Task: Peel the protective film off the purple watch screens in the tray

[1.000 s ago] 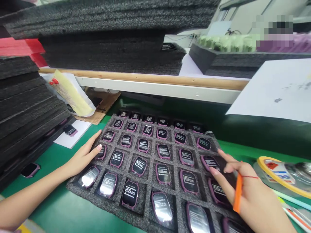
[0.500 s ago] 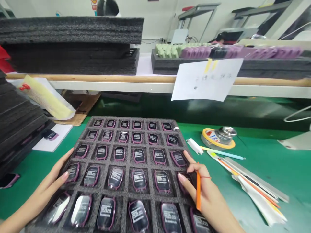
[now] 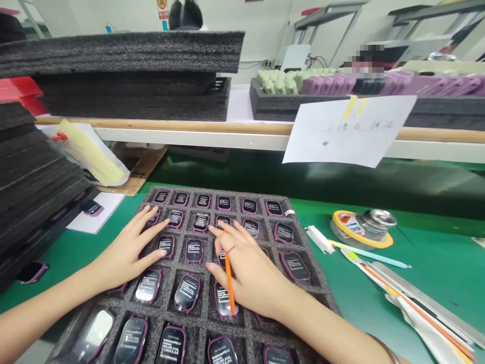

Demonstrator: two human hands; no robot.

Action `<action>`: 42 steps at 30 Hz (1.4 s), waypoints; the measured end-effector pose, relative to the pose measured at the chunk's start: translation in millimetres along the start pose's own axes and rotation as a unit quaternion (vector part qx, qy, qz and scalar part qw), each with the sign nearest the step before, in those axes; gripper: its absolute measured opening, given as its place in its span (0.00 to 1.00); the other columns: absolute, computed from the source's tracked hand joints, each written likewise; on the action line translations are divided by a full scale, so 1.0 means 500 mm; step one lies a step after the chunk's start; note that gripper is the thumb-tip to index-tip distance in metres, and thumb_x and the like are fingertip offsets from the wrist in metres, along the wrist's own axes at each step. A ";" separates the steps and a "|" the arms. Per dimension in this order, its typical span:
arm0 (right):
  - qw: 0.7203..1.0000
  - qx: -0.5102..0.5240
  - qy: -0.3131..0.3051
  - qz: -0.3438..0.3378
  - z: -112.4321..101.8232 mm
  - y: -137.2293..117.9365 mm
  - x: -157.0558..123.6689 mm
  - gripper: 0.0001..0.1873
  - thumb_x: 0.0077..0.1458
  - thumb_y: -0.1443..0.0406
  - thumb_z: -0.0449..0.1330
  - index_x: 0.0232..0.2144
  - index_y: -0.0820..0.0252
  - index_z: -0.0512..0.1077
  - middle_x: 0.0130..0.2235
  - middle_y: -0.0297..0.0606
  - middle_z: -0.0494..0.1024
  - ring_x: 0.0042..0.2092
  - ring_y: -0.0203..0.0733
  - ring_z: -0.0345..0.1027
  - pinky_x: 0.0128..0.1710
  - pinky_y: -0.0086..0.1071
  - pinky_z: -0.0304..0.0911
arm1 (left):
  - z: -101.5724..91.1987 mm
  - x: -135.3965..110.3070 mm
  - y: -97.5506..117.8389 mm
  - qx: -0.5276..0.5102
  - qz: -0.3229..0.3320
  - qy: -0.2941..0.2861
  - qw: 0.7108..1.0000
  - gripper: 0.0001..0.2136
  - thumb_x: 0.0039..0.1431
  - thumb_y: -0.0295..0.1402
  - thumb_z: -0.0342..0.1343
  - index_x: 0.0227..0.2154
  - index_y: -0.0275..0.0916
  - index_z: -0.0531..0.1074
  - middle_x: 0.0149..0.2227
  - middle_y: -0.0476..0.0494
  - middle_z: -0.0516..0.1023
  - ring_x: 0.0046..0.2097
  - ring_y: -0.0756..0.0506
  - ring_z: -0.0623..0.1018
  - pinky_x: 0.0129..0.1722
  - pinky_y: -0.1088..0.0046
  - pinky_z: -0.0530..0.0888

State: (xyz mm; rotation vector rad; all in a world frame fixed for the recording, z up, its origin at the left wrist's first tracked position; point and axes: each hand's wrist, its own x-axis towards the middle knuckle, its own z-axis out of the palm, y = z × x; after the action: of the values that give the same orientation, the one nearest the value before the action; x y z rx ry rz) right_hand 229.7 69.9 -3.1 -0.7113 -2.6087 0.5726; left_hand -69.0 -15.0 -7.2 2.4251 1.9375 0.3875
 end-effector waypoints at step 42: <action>0.992 0.054 0.107 0.043 0.007 0.091 0.001 0.10 0.67 0.56 0.52 0.34 0.50 0.57 0.56 0.46 0.77 0.67 0.56 0.59 0.60 0.69 0.61 | -0.010 -0.037 -0.076 -0.002 -0.098 0.031 0.995 0.22 0.72 0.50 0.44 0.60 0.50 0.72 0.71 0.39 0.55 0.71 0.31 0.54 0.68 0.41 0.59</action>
State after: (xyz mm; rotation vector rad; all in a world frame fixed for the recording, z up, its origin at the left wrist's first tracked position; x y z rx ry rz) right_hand 245.7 105.1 -27.4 -0.8074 -2.3414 0.6205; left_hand -110.1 -24.6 -11.7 2.2187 2.1728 0.4628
